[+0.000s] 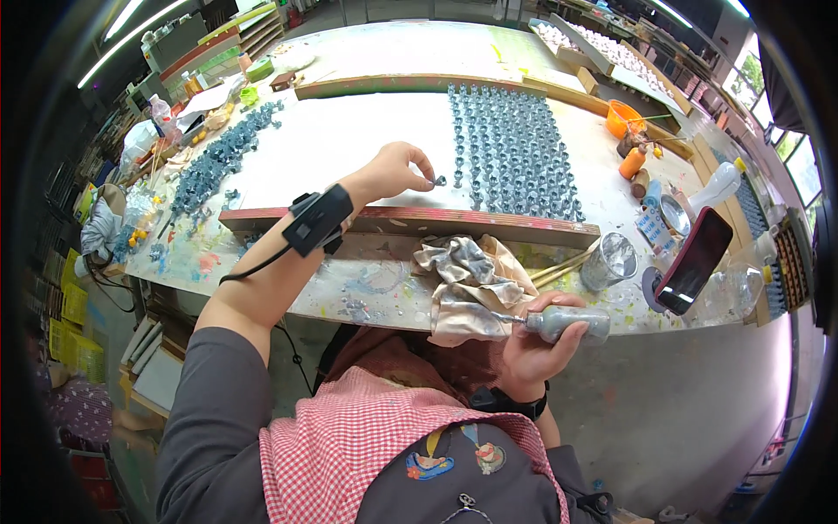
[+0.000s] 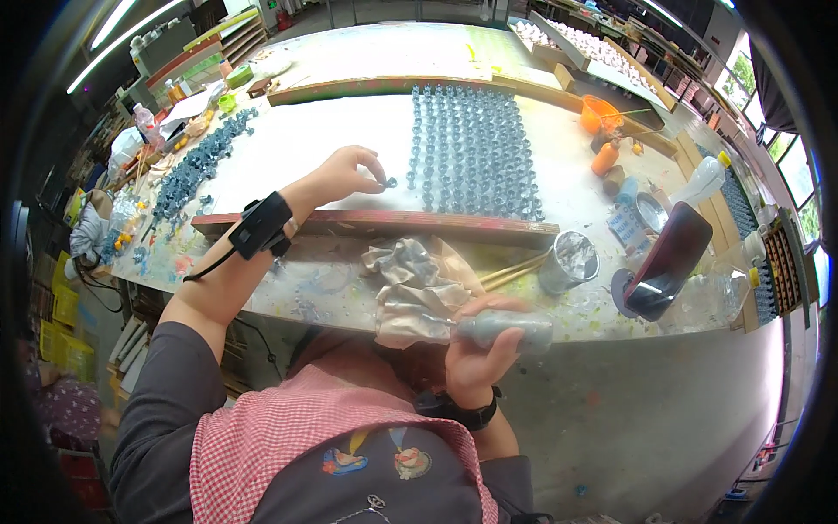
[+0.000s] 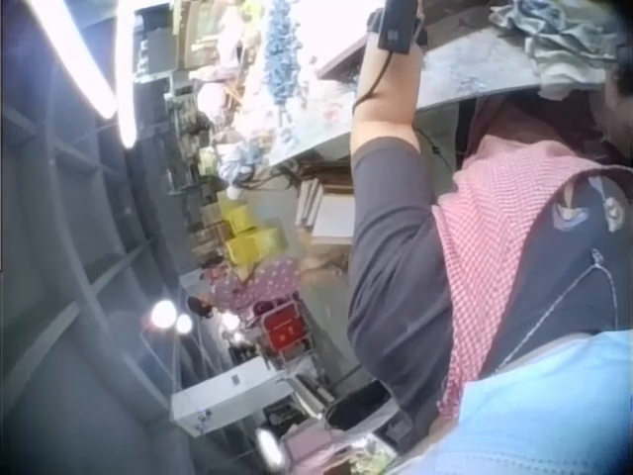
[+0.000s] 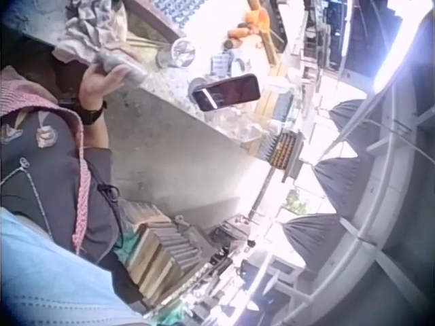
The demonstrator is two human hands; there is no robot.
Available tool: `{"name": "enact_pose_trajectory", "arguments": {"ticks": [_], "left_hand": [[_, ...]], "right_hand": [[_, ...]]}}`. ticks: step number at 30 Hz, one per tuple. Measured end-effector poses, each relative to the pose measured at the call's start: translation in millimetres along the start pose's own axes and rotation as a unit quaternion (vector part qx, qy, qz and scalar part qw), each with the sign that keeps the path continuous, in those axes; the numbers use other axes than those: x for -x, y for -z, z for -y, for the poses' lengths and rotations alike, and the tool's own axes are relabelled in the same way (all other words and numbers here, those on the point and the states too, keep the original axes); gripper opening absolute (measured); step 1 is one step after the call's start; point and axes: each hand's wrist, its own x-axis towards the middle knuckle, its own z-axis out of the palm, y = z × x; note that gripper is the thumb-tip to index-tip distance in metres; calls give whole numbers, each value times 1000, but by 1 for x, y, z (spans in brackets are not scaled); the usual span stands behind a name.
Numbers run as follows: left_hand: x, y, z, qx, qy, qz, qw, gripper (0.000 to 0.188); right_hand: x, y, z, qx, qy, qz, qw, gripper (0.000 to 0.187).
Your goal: Apply glue from a squeeze bottle to small metallic components.
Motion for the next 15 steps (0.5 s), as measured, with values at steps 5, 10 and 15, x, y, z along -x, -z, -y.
{"name": "enact_pose_trajectory", "arguments": {"ticks": [5, 10, 15], "left_hand": [[-16, -4, 11, -144, 3, -16, 989, 10], [-12, 4, 25, -133, -15, -7, 991, 12], [-11, 5, 31, -123, -33, -7, 992, 12]], "right_hand": [[-3, 8, 5, 3, -4, -8, 1000, 42], [3, 3, 0, 3, -9, -12, 1000, 43], [7, -1, -4, -2, -26, 6, 1000, 42]]}}
